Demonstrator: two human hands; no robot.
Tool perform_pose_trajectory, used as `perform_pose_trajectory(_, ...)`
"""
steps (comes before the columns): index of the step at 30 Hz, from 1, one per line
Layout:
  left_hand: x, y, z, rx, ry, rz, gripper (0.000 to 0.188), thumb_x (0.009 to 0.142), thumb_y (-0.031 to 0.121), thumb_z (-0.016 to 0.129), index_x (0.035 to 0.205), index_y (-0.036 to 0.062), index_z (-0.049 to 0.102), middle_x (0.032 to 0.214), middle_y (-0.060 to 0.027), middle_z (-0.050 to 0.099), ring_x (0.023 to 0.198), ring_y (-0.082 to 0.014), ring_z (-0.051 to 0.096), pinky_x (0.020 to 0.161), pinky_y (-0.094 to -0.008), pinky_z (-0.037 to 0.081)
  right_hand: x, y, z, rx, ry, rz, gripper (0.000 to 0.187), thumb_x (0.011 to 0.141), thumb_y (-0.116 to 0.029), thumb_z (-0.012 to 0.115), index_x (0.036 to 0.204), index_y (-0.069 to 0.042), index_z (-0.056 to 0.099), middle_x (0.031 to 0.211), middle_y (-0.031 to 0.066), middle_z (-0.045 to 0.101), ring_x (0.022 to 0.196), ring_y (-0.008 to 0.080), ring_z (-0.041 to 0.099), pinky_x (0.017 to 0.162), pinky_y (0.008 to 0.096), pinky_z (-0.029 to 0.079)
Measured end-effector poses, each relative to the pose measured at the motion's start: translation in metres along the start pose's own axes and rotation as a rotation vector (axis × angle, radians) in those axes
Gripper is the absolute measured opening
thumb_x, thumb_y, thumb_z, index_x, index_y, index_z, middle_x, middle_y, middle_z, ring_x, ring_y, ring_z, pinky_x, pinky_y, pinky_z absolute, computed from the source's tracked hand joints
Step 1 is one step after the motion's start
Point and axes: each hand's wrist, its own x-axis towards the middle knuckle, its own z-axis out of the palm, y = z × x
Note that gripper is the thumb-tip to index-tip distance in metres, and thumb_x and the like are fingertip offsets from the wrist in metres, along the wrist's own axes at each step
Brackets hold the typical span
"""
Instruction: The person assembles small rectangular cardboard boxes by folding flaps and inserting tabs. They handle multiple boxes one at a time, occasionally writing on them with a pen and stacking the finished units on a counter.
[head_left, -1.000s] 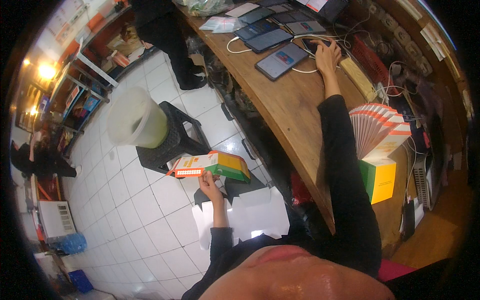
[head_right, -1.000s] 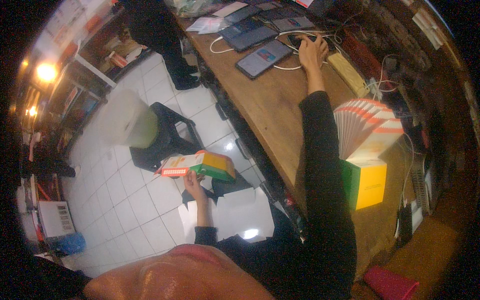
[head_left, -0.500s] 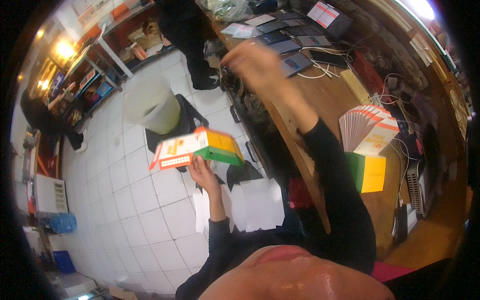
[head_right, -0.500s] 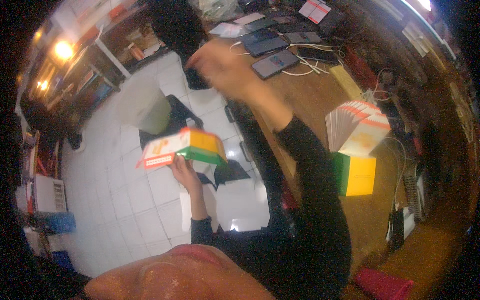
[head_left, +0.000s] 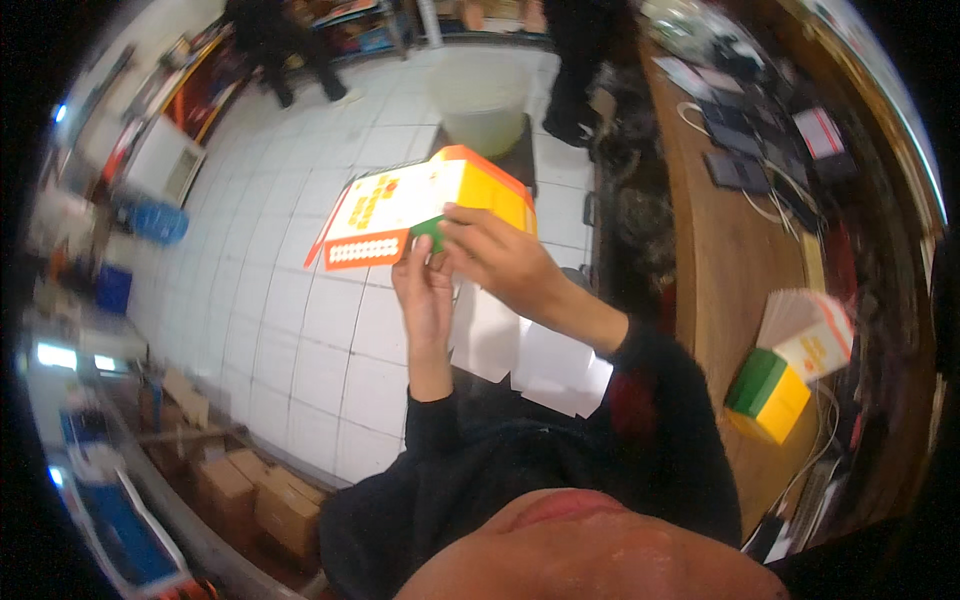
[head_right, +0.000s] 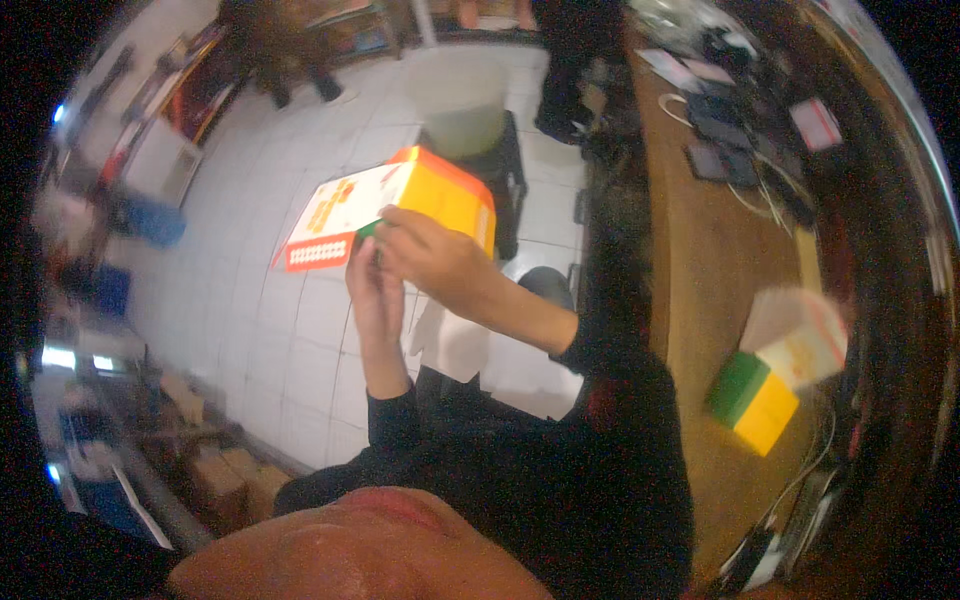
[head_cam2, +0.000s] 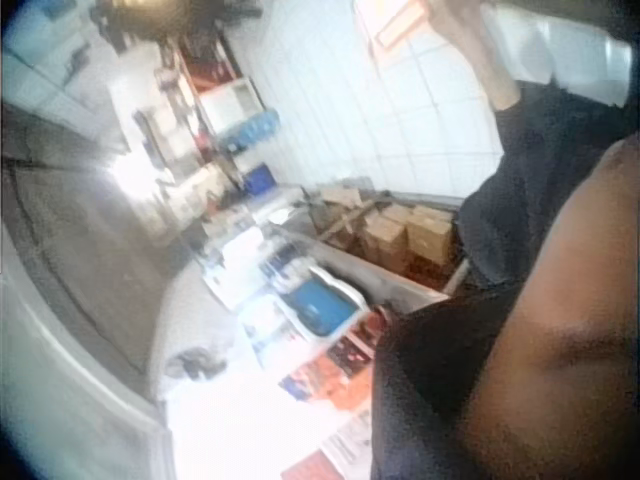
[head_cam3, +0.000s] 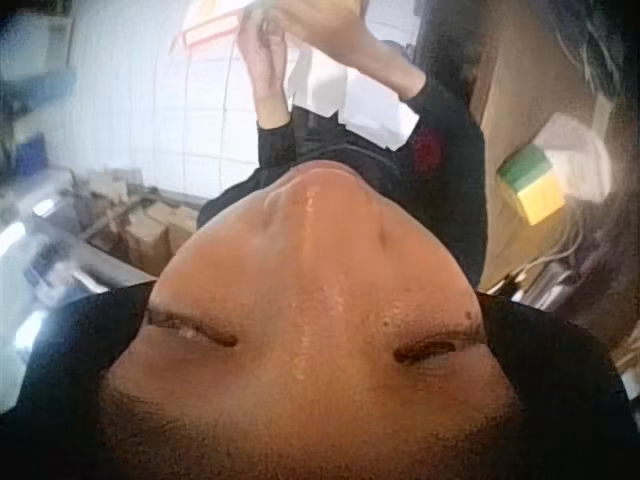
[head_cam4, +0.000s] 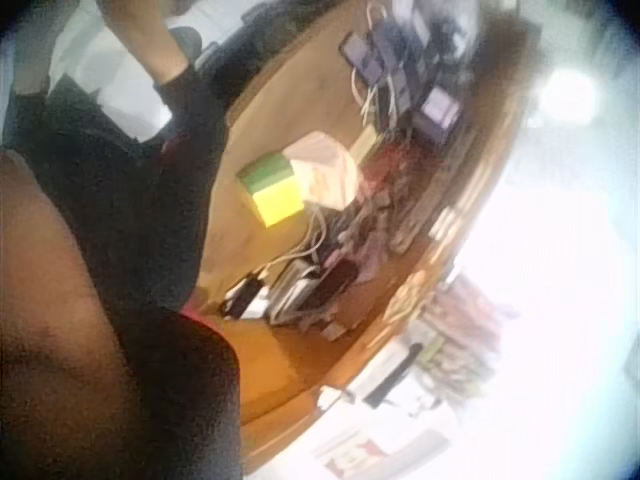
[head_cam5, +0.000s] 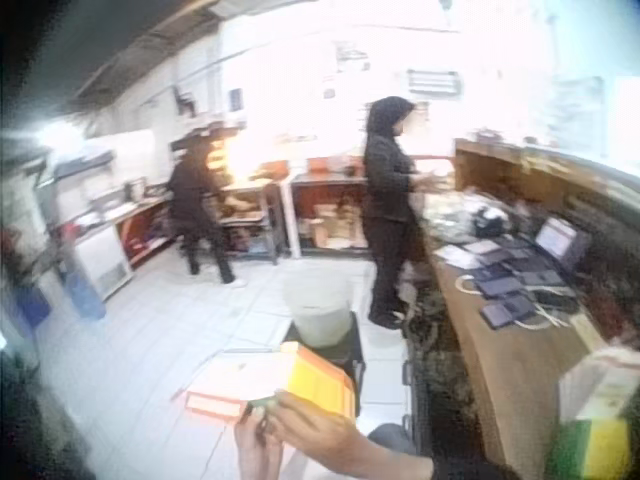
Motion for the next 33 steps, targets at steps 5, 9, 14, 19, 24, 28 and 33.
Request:
perform_pose_trajectory(5,-0.025,0.002,0.008,0.048,0.095,0.204,0.027,0.093,0.006,0.054,0.119,-0.0017,0.048,0.110,-0.0122,0.060,0.095,-0.0222,0.065,0.080,-0.0324,0.055,-0.014,-0.023,0.015,0.242,0.232,0.300,0.026,0.072,0.000,0.073,0.096,0.000,0.064,0.112,0.0151,0.061,0.104,0.0278,0.061,0.084,0.0323,0.053)
perform_pose_trajectory(9,-0.034,0.004,0.014,-0.038,0.031,-0.010,0.030,0.094,0.010,0.053,0.122,0.0006,0.046,0.112,-0.0114,0.059,0.098,-0.0208,0.063,0.081,-0.0321,0.053,-0.036,-0.030,0.016,0.114,0.232,0.284,0.033,0.071,0.003,0.074,0.102,-0.001,0.065,0.116,0.0156,0.060,0.108,0.0280,0.060,0.087,0.0340,0.052)
perform_pose_trajectory(14,-0.039,-0.003,0.017,-0.045,0.068,-0.083,0.022,0.094,0.011,0.055,0.113,-0.0007,0.053,0.104,-0.0117,0.063,0.095,-0.0205,0.065,0.082,-0.0313,0.053,-0.046,-0.029,0.004,0.008,0.203,0.279,0.029,0.072,0.004,0.073,0.100,-0.002,0.066,0.113,0.0152,0.061,0.104,0.0258,0.062,0.083,0.0323,0.054)
perform_pose_trajectory(19,-0.056,-0.036,-0.007,0.937,0.063,0.349,0.018,0.092,0.007,0.058,0.108,0.0014,0.061,0.109,-0.0066,0.064,0.095,-0.0163,0.062,0.080,-0.0263,0.049,-0.050,-0.029,-0.001,0.152,0.360,0.431,0.019,0.074,0.004,0.072,0.091,-0.001,0.066,0.105,0.0118,0.061,0.093,0.0196,0.063,0.067,0.0281,0.057)
perform_pose_trajectory(24,-0.069,-0.053,-0.028,0.949,-0.107,0.409,0.032,0.091,0.007,0.058,0.122,0.0032,0.058,0.117,-0.0084,0.063,0.103,-0.0185,0.061,0.083,-0.0276,0.049,-0.057,-0.037,-0.002,0.156,0.372,0.472,0.016,0.075,0.006,0.071,0.089,-0.001,0.066,0.105,0.0110,0.059,0.092,0.0175,0.062,0.068,0.0255,0.053)
perform_pose_trajectory(28,-0.069,-0.036,-0.045,1.044,-0.237,0.422,0.036,0.088,0.011,0.062,0.123,0.0036,0.056,0.118,-0.0102,0.060,0.105,-0.0213,0.059,0.086,-0.0310,0.048,-0.061,-0.038,-0.008,0.427,0.395,0.604,0.015,0.076,0.007,0.070,0.089,-0.002,0.067,0.106,0.0112,0.059,0.091,0.0176,0.061,0.069,0.0248,0.050)
perform_pose_trajectory(33,-0.071,-0.030,-0.053,1.150,-0.273,0.440,0.036,0.088,0.012,0.063,0.122,0.0031,0.055,0.118,-0.0106,0.059,0.105,-0.0215,0.058,0.086,-0.0320,0.047,-0.059,-0.037,-0.019,0.419,0.238,0.644,0.015,0.078,0.007,0.068,0.091,0.000,0.067,0.100,0.0108,0.061,0.092,0.0180,0.061,0.077,0.0275,0.049)
